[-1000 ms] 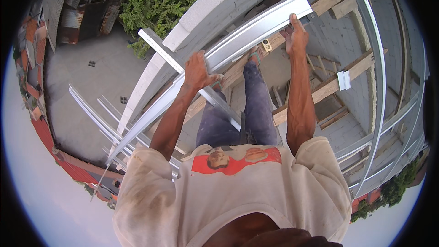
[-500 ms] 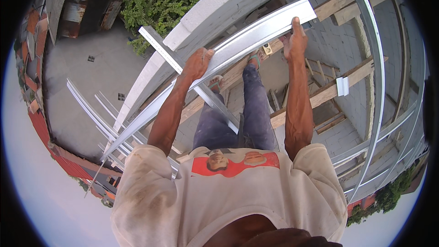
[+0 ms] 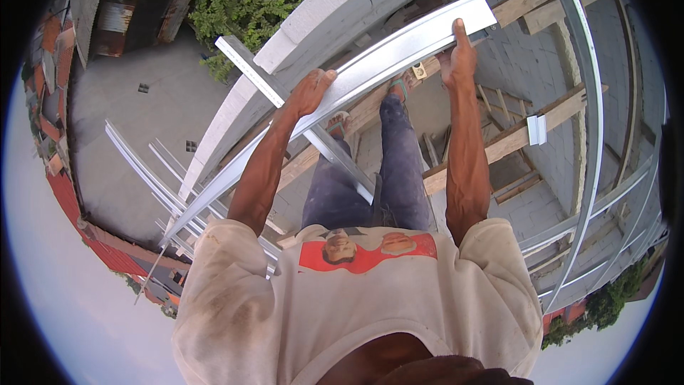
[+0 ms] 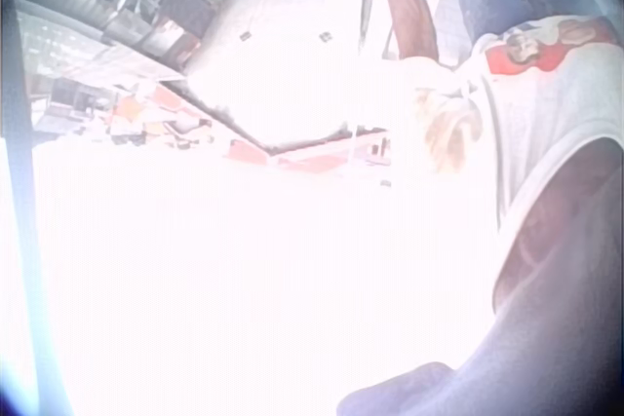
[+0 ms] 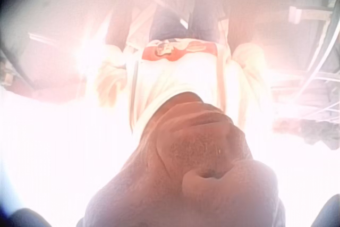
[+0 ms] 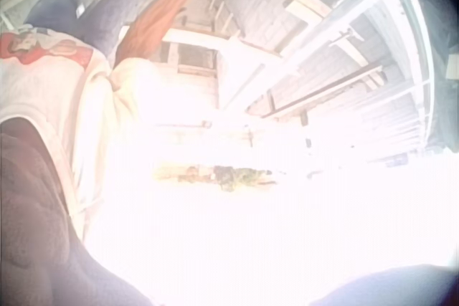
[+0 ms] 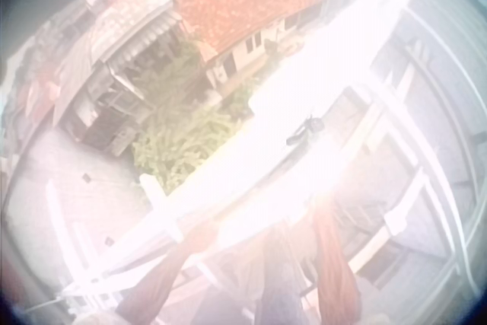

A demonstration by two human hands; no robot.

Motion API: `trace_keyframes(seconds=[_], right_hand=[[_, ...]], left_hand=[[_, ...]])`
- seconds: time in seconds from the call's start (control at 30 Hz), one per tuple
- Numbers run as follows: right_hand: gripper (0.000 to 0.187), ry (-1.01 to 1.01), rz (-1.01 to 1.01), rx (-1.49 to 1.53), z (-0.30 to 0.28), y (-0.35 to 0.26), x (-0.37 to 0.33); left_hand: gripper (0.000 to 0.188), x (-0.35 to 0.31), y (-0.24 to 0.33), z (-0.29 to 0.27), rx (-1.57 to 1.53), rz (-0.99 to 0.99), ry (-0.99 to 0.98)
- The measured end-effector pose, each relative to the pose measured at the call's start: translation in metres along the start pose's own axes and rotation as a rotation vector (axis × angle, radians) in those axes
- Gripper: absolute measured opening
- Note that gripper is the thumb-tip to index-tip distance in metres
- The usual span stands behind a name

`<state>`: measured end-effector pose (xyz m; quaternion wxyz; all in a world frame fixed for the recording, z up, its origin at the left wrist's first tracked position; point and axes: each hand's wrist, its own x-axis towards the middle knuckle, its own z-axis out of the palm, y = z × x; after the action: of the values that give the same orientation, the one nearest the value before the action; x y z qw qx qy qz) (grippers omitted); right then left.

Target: The person positions long white metal bars onto a curved metal frame and secures them using a green cordless drill. The person repeatedly aligns the bars and drives screws to attach them to the frame.

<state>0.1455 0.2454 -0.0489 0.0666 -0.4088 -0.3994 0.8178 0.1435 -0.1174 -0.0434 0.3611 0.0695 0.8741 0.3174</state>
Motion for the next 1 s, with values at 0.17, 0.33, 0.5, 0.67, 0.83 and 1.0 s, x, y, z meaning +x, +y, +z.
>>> trace_keyframes(seconds=[0.17,0.33,0.5,0.67,0.83,1.0], right_hand=[[0.063,-0.036,-0.053,0.093,0.010,0.001,-0.014],[0.059,-0.108,-0.067,0.210,0.005,-0.002,-0.021],[0.052,-0.027,-0.094,0.206,0.004,0.003,-0.015],[0.052,-0.001,-0.071,0.211,0.004,-0.001,-0.019],[0.057,-0.014,-0.091,0.150,0.011,-0.018,-0.034],[0.060,-0.085,-0.137,0.127,-0.003,-0.042,-0.015]], left_hand=[[0.077,-0.016,0.006,0.002,0.027,0.001,-0.015],[0.061,-0.034,0.025,0.008,0.121,0.093,0.114],[0.056,-0.033,0.020,0.014,0.182,0.114,0.169],[0.054,-0.034,0.019,0.013,0.155,0.129,0.171],[0.056,-0.040,0.027,0.007,0.109,0.153,0.146],[0.080,-0.050,0.040,0.000,0.173,0.154,0.063]])
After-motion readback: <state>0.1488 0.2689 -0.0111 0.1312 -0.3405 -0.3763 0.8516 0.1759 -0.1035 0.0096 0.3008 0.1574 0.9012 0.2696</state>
